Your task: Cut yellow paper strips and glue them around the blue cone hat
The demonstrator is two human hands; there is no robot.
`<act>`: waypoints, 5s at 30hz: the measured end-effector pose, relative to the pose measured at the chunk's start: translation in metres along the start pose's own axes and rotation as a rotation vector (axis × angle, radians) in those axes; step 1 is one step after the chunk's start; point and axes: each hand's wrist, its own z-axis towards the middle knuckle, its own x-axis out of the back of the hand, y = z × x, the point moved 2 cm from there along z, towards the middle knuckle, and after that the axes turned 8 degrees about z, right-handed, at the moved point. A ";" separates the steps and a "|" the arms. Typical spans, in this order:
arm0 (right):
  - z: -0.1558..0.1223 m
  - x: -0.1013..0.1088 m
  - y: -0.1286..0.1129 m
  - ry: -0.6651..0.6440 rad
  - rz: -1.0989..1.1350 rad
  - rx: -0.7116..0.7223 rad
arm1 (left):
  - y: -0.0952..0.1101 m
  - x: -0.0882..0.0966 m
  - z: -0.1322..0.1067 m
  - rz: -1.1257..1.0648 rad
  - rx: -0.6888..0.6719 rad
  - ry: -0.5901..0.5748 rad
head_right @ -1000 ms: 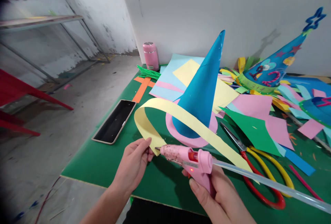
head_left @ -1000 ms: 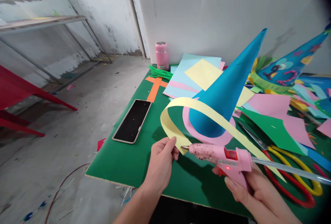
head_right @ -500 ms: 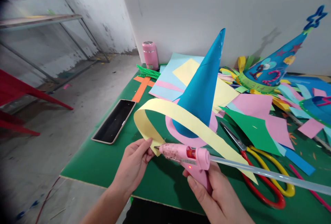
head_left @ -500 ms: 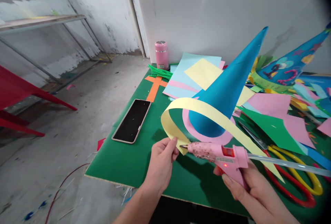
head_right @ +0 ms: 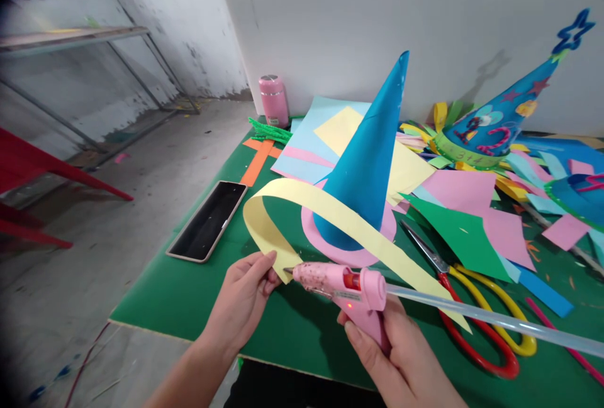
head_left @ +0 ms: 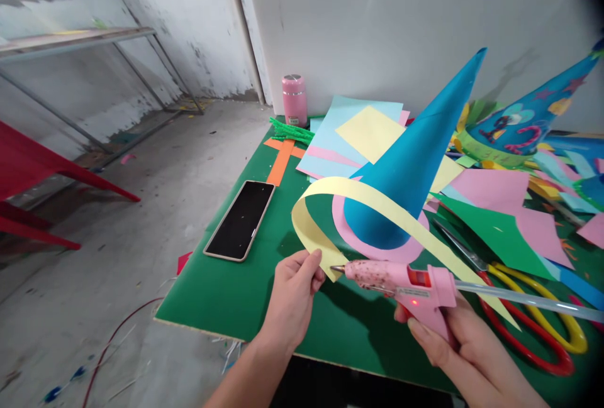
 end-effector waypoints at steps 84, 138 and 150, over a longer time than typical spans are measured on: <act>0.005 -0.014 -0.005 -0.049 0.102 -0.074 | 0.001 0.005 0.003 -0.166 0.083 -0.038; -0.001 -0.014 -0.002 -0.049 0.054 -0.134 | 0.002 0.005 0.004 -0.179 0.111 -0.032; -0.002 -0.009 0.007 -0.107 -0.006 -0.119 | 0.004 0.005 0.005 -0.193 0.109 -0.039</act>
